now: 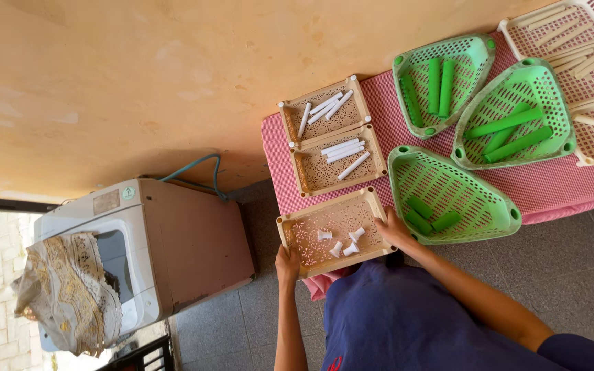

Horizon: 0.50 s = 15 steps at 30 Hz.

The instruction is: The person disassembles a small beige plastic three-tiered storage rack on a table. They remove the white vertical support rods and corner connectors, then separate the three trays and place them on the table.

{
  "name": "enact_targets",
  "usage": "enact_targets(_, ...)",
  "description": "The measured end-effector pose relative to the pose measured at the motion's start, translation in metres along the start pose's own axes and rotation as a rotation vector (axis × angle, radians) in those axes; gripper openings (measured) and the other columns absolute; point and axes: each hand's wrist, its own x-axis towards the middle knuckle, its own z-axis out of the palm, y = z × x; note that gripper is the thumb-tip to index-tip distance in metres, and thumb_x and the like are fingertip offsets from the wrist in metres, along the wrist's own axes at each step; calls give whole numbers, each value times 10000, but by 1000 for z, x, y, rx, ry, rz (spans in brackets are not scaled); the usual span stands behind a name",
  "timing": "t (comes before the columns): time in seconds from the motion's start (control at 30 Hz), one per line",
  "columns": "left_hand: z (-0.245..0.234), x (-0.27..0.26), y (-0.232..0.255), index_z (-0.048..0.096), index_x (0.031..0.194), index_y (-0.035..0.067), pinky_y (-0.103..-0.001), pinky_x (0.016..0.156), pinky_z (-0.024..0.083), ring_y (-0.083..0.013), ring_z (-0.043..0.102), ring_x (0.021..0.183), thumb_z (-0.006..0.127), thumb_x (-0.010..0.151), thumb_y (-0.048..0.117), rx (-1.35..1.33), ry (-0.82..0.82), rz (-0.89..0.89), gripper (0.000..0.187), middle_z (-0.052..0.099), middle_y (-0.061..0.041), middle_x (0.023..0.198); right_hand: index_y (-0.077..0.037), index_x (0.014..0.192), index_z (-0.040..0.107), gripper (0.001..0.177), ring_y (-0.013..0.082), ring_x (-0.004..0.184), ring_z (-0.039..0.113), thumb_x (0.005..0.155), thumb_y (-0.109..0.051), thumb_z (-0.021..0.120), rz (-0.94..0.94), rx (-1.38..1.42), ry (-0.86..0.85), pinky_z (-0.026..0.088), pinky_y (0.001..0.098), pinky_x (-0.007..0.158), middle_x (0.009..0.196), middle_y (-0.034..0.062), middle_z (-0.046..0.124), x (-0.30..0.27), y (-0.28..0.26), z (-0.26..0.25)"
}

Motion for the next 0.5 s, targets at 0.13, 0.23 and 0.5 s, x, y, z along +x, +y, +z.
enact_targets(0.13, 13, 7, -15, 653, 1001, 17, -454, 714, 550, -320, 709, 744, 629, 914, 268, -41, 47, 77, 267, 720, -192, 832, -29, 1297, 499, 431, 331, 888, 744, 980, -312, 570, 36, -23, 25, 602, 471, 806, 1133, 183, 705, 9, -13, 22)
enact_targets(0.23, 17, 6, -17, 668, 1012, 16, -463, 718, 547, -349, 697, 733, 622, 921, 283, -68, 73, 74, 286, 710, -210, 820, -5, 1266, 538, 442, 352, 982, 715, 958, -315, 604, -75, -72, 166, 571, 475, 872, 1155, 213, 707, 11, -21, 35)
enact_targets(0.5, 14, 25, -17, 709, 1029, -13, -495, 821, 524, -396, 669, 888, 633, 942, 355, 199, 34, 136, 386, 663, -247, 983, 30, 1471, 364, 654, 385, 1260, 566, 968, -328, 582, -29, -231, 188, 487, 505, 1047, 1418, 245, 514, 17, -31, 50)
